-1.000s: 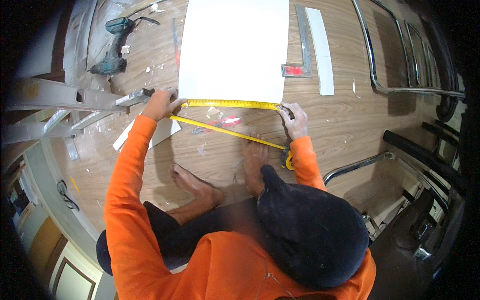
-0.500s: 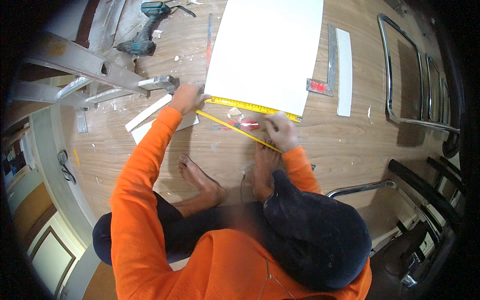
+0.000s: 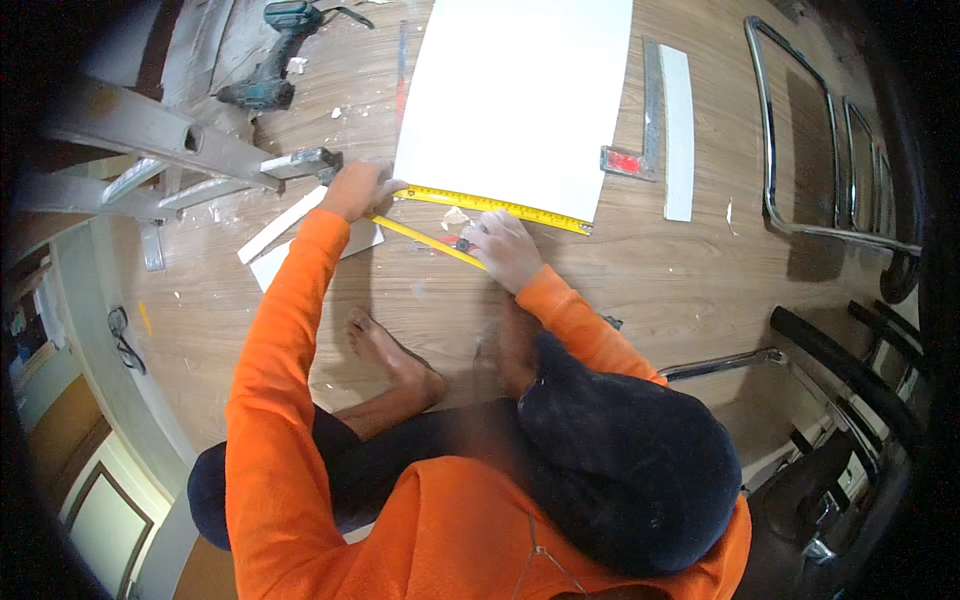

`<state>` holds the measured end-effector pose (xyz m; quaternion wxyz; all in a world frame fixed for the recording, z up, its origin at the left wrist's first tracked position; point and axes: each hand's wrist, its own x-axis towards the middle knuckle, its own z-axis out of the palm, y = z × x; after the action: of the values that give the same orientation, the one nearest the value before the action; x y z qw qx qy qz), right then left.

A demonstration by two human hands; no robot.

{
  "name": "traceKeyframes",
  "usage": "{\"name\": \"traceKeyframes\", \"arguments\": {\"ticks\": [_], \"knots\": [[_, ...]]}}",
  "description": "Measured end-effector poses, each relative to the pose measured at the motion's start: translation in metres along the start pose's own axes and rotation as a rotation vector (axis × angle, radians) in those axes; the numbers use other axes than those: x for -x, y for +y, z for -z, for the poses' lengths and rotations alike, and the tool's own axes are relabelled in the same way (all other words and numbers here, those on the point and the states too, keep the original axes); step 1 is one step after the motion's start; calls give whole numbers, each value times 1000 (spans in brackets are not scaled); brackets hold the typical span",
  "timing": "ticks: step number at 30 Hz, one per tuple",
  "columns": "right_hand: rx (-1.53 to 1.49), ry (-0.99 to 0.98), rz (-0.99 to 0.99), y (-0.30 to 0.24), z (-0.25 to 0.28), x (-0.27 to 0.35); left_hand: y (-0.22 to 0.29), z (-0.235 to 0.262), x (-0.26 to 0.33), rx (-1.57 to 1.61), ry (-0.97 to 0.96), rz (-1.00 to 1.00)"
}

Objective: The person measures and marks white boards on the floor using a tape measure, a square ruler, and a utility knife. They align the tools to draw straight lines and score the material, then reposition the boards to repeat the process.

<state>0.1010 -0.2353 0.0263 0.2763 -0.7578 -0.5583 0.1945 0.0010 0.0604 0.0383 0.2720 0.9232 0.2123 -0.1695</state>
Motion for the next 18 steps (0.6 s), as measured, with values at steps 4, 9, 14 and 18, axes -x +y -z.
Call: {"name": "traceKeyframes", "arguments": {"ticks": [4,9,14,18], "knots": [[25,-123,-91,0,7,2,2,6,-4,-17,-29,-26],[13,-48,-168,5,8,19,2,3,-2,-4,-15,1],[67,-108,-226,19,36,45,-1,-4,2,48,53,-28],[-1,-70,-383,45,48,75,5,4,0,15,27,-43]]}}
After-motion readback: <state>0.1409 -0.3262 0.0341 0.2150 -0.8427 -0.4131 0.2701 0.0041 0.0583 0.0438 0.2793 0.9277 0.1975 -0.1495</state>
